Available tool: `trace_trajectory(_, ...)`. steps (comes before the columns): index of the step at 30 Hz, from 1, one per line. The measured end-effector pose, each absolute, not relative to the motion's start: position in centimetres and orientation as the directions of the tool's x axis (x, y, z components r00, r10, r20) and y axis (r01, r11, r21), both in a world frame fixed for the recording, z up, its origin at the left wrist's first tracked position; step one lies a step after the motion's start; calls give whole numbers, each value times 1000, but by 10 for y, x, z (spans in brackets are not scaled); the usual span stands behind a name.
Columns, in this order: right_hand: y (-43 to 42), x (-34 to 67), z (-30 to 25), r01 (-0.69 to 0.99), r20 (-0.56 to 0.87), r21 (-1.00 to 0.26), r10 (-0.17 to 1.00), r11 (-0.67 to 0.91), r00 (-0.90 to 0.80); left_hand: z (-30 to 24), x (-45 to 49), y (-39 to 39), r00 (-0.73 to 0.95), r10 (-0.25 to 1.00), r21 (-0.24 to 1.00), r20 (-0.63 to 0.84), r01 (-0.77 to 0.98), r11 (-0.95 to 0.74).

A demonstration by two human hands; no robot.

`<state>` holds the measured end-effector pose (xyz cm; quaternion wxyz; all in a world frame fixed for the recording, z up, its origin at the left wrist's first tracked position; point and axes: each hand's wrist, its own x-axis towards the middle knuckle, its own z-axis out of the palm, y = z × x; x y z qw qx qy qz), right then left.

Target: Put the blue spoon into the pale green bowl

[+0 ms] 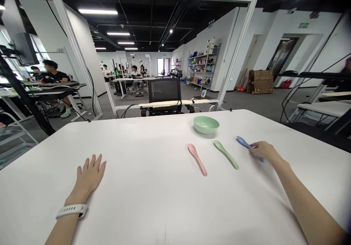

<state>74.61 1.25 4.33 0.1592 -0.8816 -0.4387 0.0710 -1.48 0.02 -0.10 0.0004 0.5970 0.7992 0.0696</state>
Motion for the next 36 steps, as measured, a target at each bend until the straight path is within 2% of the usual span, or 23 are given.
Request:
trace_trajectory(18,5,742,40,719,40,-388,769,-576,638,1,-12,-2,-286,952,144,105,952,271)
trace_trajectory(24,2,713,59,779,184,-381,785,-498,592,0,-12,-3,-293,952,147,92,949,278)
trace_trajectory(28,1,671,71,797,56,-427,867,-428,496,1,-12,-4,-290,953,151,91,950,274)
trace_trajectory(32,-5,631,70,824,-153,-377,906,-423,395,3,-11,-4,-301,950,159,81,945,285)
trace_trajectory(36,-8,611,63,870,-178,-307,922,-385,345,5,-10,-3,-308,948,165,80,942,292)
